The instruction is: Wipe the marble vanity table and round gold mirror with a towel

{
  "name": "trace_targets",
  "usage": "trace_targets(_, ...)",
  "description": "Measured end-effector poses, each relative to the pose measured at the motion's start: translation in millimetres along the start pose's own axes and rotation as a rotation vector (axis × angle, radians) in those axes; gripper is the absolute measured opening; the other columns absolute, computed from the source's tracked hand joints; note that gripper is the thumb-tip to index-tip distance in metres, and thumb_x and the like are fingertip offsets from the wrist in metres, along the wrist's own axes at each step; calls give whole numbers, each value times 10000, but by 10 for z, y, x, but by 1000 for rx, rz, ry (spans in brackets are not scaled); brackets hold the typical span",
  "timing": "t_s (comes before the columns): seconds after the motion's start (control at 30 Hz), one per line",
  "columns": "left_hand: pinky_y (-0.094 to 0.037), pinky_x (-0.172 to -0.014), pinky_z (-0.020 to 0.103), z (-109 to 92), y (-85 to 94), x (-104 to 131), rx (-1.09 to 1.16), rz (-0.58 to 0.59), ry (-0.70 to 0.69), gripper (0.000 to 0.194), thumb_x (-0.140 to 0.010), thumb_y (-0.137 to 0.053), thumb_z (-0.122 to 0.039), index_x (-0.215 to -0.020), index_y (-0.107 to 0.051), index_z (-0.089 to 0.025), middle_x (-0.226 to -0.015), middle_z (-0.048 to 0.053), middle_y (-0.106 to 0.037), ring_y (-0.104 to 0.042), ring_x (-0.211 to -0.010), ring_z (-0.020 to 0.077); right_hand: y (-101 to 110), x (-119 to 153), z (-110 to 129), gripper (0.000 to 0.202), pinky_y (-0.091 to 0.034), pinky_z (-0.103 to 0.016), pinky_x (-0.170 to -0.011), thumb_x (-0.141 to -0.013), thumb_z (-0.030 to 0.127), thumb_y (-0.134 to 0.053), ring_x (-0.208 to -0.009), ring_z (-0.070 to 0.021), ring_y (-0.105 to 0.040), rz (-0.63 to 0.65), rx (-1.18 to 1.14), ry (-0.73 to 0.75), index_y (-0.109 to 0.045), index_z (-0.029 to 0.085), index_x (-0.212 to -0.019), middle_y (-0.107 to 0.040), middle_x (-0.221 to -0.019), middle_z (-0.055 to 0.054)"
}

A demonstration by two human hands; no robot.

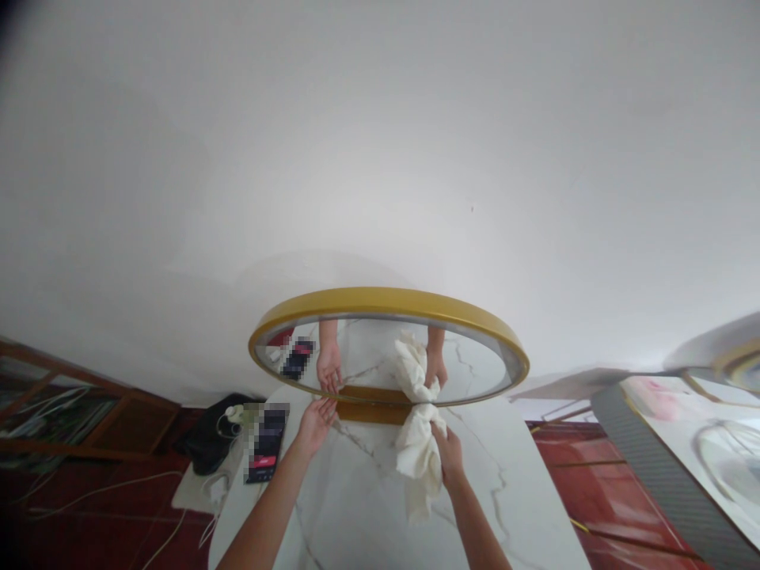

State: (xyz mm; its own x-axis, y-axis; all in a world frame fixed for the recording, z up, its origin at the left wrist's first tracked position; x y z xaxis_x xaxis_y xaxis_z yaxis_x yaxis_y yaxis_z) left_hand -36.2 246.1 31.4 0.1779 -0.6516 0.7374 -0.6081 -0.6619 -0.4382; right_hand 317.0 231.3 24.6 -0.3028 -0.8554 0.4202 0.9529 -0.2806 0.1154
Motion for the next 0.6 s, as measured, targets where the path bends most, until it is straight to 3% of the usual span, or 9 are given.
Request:
trace_targets(0.07, -486, -663, 243, 2, 6, -4, 0, 0, -5, 120, -799, -481, -116, -815, -585, -173, -863, 43, -669, -650, -784, 146, -9, -3, -14, 598, -464, -322, -597, -525, 636, -632, -655, -238, -590, -9, 2, 1, -676, 98, -781, -668, -692, -87)
trace_targets(0.13, -483, -663, 237, 9, 11, -10, 0, 1, -9, 119, -801, -482, -116, -816, -586, -171, -865, 42, -669, -650, -784, 142, -148, -1, -22, 567, -460, -312, -594, -537, 615, -630, -651, -229, -584, 4, 3, 7, -674, 104, -777, -662, -678, -79)
trace_targets(0.47, -465, -651, 234, 52, 39, -113, -15, -25, -5, 129, -798, -487, -92, -796, -584, -177, -770, 20, -655, -642, -729, 136, -1361, 154, -7, 413, -444, -282, -599, -577, 516, -580, -662, -198, -561, 100, 25, 47, -666, 126, -681, -648, -663, -59)
trace_targets(0.6, -466, -689, 255, 62, 27, -126, -31, -20, 5, 128, -802, -498, -100, -795, -601, -176, -776, 30, -661, -645, -757, 155, -1644, 222, 82, 383, -440, -281, -610, -567, 482, -588, -665, -195, -560, 147, 20, 66, -679, 126, -675, -653, -651, -50)
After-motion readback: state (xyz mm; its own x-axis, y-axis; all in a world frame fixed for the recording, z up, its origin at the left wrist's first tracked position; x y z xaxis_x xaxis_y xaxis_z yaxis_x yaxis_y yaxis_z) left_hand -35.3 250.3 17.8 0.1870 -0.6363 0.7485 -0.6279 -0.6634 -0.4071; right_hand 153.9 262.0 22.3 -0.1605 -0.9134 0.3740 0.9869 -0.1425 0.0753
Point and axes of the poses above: each hand's wrist, its own x-axis away from the middle knuckle, its own y-axis out of the back of the hand, z = x × y, the point moved 9 cm from there along -x, towards the middle knuckle
